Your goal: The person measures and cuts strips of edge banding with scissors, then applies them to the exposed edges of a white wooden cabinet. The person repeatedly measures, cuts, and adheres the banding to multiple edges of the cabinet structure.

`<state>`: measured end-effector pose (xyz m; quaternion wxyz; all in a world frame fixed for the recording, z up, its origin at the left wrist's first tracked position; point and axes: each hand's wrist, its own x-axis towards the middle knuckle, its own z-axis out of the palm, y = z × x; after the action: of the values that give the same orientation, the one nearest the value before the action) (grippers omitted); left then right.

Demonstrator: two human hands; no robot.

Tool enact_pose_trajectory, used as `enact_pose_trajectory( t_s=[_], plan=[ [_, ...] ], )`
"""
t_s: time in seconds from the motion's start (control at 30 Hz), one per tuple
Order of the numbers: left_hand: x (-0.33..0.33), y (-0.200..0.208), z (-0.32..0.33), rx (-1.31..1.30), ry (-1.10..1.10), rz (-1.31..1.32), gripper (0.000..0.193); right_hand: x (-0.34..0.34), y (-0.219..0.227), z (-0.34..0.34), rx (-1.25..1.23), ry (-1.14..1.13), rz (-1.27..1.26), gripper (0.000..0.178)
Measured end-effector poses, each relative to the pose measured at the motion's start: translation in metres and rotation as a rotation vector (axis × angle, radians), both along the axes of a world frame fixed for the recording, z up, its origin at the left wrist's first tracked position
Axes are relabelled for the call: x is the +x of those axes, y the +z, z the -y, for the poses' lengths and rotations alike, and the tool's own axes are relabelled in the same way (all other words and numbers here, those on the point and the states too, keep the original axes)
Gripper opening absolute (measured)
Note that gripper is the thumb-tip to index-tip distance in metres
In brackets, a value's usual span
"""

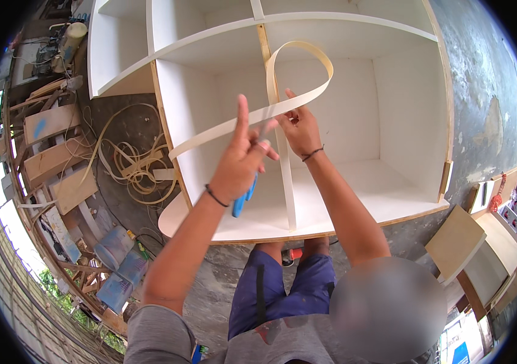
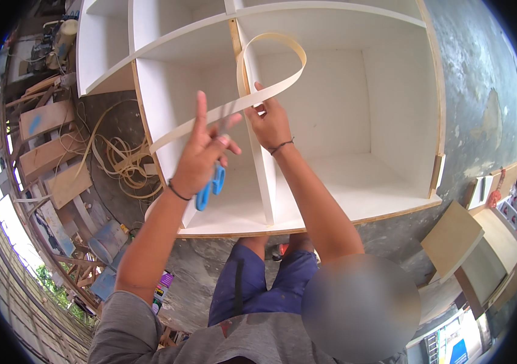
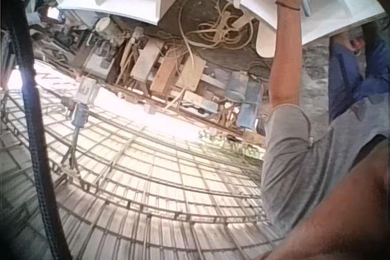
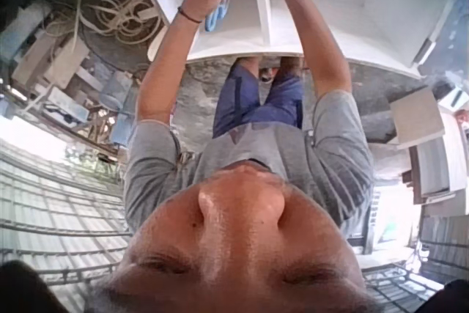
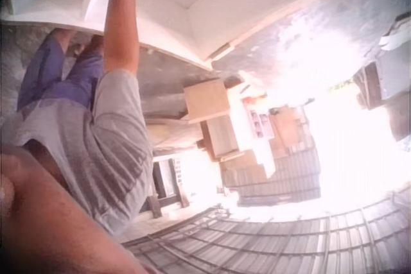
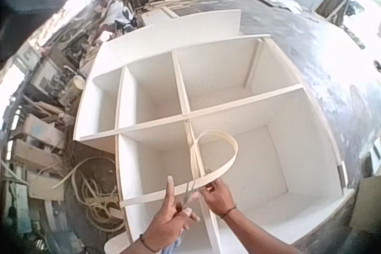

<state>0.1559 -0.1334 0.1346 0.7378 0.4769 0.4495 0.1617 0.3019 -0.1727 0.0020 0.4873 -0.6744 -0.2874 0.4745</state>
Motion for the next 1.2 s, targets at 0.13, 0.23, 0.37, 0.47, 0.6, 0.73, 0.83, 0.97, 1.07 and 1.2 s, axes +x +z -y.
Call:
enact_pose_trajectory(
  t_s=[0.13,0.23,0.37,0.47,0.6,0.73,0.83,0.97,1.07,1.2],
  plan=[
    [0.008,-0.039,0.047,0.017,0.004,-0.009,0.057,0.015,0.024,-0.002,0.088,0.102,0.21,0.042],
    [0.003,-0.051,0.059,-0.219,0.147,0.056,0.045,0.035,0.032,-0.006,-0.091,0.285,0.173,0.04],
    [0.007,-0.054,0.054,-0.406,0.446,0.276,0.036,0.049,0.051,0.012,-0.259,0.416,0.069,0.037],
    [0.026,-0.038,0.047,-0.428,0.517,0.269,0.035,0.038,0.05,0.057,-0.162,0.399,-0.256,0.042],
    [0.029,-0.043,0.06,-0.404,0.347,0.2,0.038,0.008,0.067,0.103,0.044,0.332,-0.571,0.077],
    [0.027,-0.058,0.084,-0.054,0.155,-0.027,0.045,-0.002,0.054,0.125,-0.082,0.258,-0.625,0.068],
    [0.002,-0.073,0.081,0.945,0.037,-0.545,0.063,0.001,0.051,0.132,-0.205,0.201,-0.326,0.054],
    [-0.06,-0.085,0.016,1.171,-0.05,-0.974,0.084,0.028,0.048,0.145,-0.223,0.131,-0.097,0.044],
    [-0.163,-0.114,-0.022,1.139,-0.23,-1.191,0.06,0.036,0.048,0.151,-0.252,0.119,-0.124,0.041],
    [-0.213,-0.101,-0.066,1.105,-0.247,-1.072,0.031,0.031,0.035,0.157,-0.209,0.153,-0.086,0.04]
  ],
)
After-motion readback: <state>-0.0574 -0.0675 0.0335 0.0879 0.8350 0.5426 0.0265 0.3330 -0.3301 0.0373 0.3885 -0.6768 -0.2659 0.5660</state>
